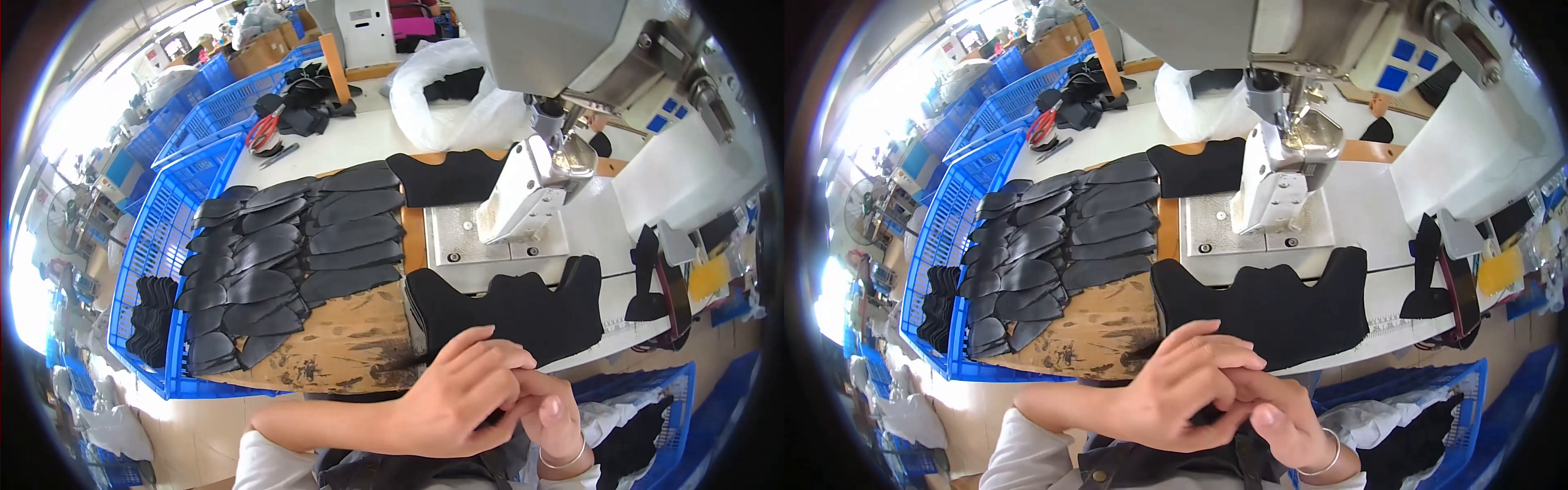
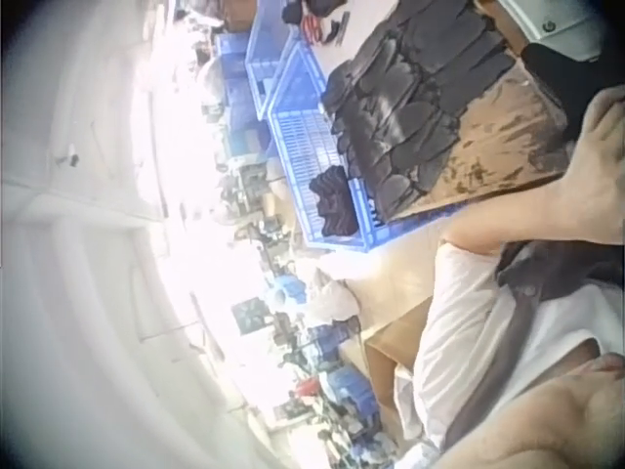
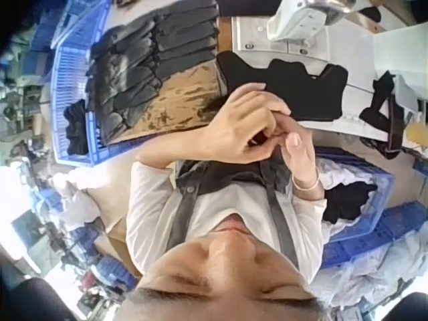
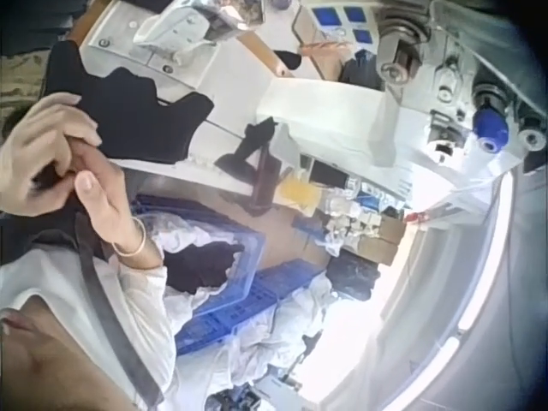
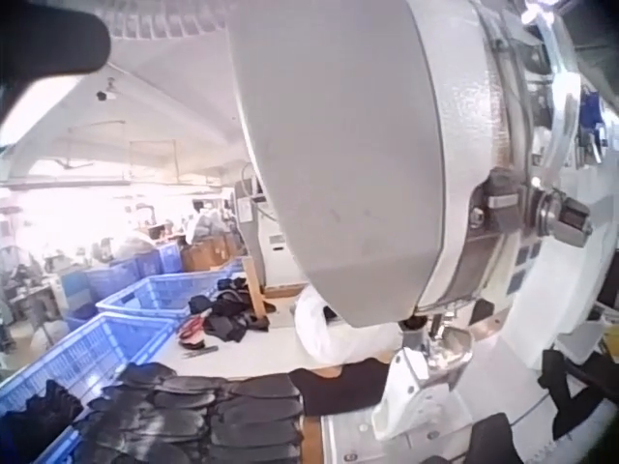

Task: Stitching components of a shoe upper using an industrial sewing machine.

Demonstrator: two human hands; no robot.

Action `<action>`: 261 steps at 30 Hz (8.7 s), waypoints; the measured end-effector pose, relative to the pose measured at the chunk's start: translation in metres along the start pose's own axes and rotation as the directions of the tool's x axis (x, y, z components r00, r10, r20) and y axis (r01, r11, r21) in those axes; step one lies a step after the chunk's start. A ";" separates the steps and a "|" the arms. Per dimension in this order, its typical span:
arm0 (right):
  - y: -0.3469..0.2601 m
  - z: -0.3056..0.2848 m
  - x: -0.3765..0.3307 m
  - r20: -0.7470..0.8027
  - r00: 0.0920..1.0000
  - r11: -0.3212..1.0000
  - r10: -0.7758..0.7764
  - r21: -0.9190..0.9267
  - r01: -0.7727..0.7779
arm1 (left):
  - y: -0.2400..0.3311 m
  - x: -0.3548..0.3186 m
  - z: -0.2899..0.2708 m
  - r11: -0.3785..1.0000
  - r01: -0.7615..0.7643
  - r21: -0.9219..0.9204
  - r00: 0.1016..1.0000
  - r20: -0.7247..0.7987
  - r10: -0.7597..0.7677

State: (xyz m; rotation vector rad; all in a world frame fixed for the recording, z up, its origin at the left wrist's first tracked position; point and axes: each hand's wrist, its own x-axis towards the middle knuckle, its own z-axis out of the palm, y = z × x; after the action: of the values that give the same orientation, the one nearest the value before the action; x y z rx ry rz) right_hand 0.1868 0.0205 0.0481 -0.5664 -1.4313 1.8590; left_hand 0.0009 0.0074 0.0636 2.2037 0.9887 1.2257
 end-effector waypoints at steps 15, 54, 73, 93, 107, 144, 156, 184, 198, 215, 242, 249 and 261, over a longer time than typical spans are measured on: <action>-0.038 -0.060 0.012 -0.373 0.927 0.915 0.029 -0.364 -0.175 | -0.033 0.043 -0.027 0.752 0.651 -0.101 0.726 0.371 -0.579; -0.021 -0.060 0.014 -0.206 0.951 0.475 -0.229 -0.877 -0.076 | -0.030 0.027 -0.002 0.876 0.373 0.307 0.873 0.204 -0.443; -0.027 -0.047 0.023 -0.231 0.963 0.305 -0.140 -0.935 -0.180 | -0.043 0.033 -0.036 0.869 0.431 0.242 0.750 0.439 -0.494; -0.049 -0.071 0.020 -0.344 0.939 0.440 0.021 -0.840 -0.317 | -0.015 -0.014 0.048 0.691 -0.012 0.723 0.956 0.210 -0.203; -0.036 -0.078 0.010 -0.251 0.964 0.376 -0.092 -0.905 -0.200 | -0.020 -0.019 0.054 0.634 -0.038 0.772 0.959 0.207 -0.194; -0.025 -0.056 0.010 0.381 0.779 -0.106 -0.498 -0.918 0.381 | -0.087 0.070 -0.115 0.264 0.177 0.948 0.978 -0.200 0.065; 0.002 -0.058 -0.022 0.203 0.820 0.069 -0.536 -0.957 0.282 | -0.153 0.069 -0.099 0.730 0.163 0.664 0.972 0.020 -0.235; -0.014 -0.025 0.003 0.188 0.774 0.232 -0.605 -0.888 0.398 | -0.057 -0.053 -0.178 0.868 0.441 -0.227 0.558 -0.688 -0.464; -0.053 -0.058 0.026 -0.074 0.959 0.941 0.273 -0.188 -0.282 | 0.008 0.013 -0.058 0.864 0.289 -0.411 0.941 -0.042 -0.335; -0.031 -0.072 0.030 -0.009 0.997 0.503 -0.075 -0.864 0.030 | -0.022 -0.034 0.009 0.836 0.333 0.436 0.933 -0.283 -0.224; -0.032 -0.066 0.030 -0.057 0.998 0.431 0.001 -0.901 -0.052 | -0.019 -0.038 0.017 0.804 0.356 0.477 0.931 -0.255 -0.261; -0.036 -0.057 0.040 -0.038 0.997 0.261 0.063 -0.964 -0.054 | -0.023 -0.040 0.020 0.812 0.356 0.462 0.923 -0.309 -0.229; -0.037 -0.052 0.044 -0.068 0.993 0.238 0.099 -0.967 -0.090 | -0.025 -0.043 0.022 0.824 0.378 0.422 0.907 -0.348 -0.238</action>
State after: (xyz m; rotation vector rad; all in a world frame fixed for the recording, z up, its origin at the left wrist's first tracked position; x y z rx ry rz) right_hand 0.2055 0.0922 0.0721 -1.2463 -2.5605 0.7333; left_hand -0.0051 -0.0094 0.0119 2.1090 1.8720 1.2541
